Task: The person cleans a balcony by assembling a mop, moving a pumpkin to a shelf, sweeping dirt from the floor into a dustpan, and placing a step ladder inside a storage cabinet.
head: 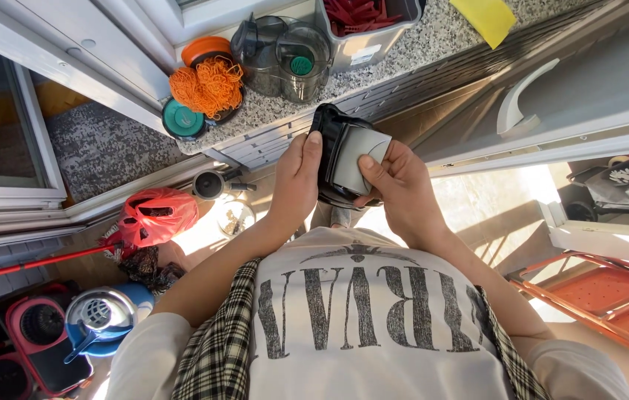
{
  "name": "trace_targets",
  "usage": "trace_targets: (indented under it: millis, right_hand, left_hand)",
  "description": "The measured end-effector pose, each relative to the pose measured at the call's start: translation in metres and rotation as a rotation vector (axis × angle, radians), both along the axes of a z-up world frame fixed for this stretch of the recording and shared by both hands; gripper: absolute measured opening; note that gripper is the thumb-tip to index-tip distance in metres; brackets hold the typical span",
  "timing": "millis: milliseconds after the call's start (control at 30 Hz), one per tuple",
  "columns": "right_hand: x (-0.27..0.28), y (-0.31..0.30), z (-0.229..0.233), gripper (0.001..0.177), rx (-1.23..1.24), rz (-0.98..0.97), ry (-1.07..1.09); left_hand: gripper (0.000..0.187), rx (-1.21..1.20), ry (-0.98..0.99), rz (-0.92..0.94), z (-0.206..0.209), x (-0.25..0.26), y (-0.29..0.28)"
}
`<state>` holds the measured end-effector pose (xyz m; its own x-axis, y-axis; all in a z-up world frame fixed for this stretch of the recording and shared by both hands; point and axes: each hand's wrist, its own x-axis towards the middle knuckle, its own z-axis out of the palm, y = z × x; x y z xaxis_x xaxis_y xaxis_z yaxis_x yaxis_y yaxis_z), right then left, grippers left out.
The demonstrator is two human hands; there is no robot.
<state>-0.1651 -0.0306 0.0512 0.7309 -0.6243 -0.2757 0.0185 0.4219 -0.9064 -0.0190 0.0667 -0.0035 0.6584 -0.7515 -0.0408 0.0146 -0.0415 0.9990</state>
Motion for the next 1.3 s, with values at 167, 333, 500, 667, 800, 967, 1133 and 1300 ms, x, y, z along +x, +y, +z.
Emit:
trace_targets:
  millis: [167,333,500,667,800,967,1133,1300]
  right_hand:
    - [-0.001,-0.004,0.01,0.026,-0.034,0.033,0.056]
    - [-0.003,-0.007,0.013,0.027,-0.055,0.063,0.075]
    - [-0.006,-0.016,0.015,0.03,-0.088,0.054,0.116]
    - [-0.031,-0.039,-0.01,0.045,-0.444,-0.194,0.111]
    - [-0.02,-0.046,-0.024,0.083,-0.131,-0.128,0.044]
    - [-0.01,-0.043,-0.028,0.1,0.109,-0.039,0.112]
    - [-0.017,-0.056,-0.028,0.099,-0.079,0.023,0.173]
    - [-0.016,-0.066,-0.037,0.077,0.048,0.044,0.043]
  left_hand:
    - [0.045,-0.015,0.054,0.025,0.002,-0.001,0.002]
    - [0.045,-0.026,0.091,0.035,0.006,0.001,0.002]
    - [0.043,-0.098,0.14,0.043,-0.015,0.007,-0.001]
    - [0.037,-0.298,0.547,0.026,0.0,0.033,-0.007]
    - [0.042,-0.304,0.686,-0.054,0.001,0.038,-0.008]
    - [0.072,-0.075,0.404,-0.146,-0.014,0.049,-0.01]
    - [0.093,0.04,0.088,-0.172,0.013,0.039,-0.014]
    - [0.091,0.271,-0.041,-0.078,0.039,0.028,-0.017]
